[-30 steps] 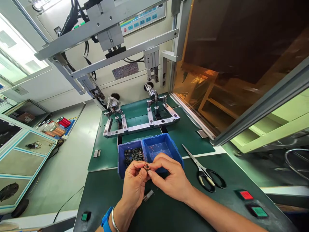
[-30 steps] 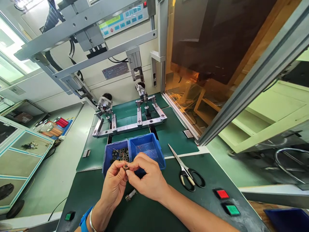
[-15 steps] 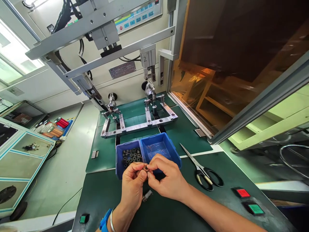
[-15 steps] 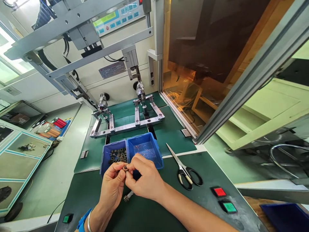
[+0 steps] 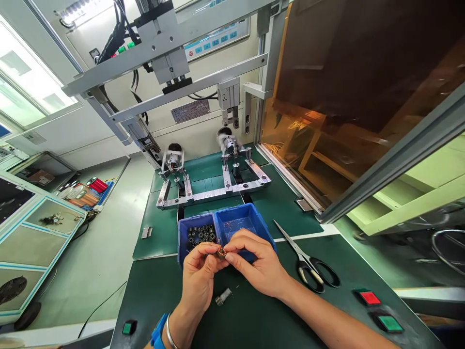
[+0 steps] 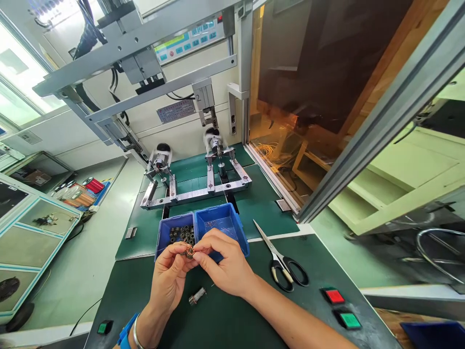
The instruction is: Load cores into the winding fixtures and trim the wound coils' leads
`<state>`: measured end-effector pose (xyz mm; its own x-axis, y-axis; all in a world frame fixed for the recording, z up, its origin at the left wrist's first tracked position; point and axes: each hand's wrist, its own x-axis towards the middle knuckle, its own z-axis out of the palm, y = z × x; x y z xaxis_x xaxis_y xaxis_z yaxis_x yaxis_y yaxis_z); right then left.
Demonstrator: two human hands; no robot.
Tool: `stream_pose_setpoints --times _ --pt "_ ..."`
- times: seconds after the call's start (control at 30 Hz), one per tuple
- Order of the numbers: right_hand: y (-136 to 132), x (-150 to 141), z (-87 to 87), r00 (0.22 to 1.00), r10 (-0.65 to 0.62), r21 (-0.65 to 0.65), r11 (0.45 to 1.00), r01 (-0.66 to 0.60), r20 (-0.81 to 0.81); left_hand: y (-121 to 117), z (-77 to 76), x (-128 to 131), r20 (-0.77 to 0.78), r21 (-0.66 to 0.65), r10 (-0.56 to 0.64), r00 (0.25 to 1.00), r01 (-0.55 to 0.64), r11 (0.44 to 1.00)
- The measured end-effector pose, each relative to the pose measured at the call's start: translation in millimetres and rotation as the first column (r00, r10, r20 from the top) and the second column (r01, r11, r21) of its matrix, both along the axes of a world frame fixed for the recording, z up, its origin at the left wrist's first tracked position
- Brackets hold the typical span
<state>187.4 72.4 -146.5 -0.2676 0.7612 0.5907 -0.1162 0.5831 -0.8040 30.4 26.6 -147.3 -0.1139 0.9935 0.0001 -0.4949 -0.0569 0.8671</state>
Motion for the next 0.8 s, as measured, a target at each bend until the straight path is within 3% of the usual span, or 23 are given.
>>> stream_pose_setpoints --times 0.3,0.8 --pt "-2.2 -1.0 -2.6 1.0 -0.003 -0.013 1.0 0.002 -0.021 1.5 0.7 -1.4 0.012 -0.076 -0.041 0.999 0.042 0.996" --pt "-3.8 0.3 0.0 1.0 -0.021 0.014 1.0 0.021 -0.011 3.5 3.1 -0.9 -0.043 -0.033 -0.082 0.996 0.08 0.996"
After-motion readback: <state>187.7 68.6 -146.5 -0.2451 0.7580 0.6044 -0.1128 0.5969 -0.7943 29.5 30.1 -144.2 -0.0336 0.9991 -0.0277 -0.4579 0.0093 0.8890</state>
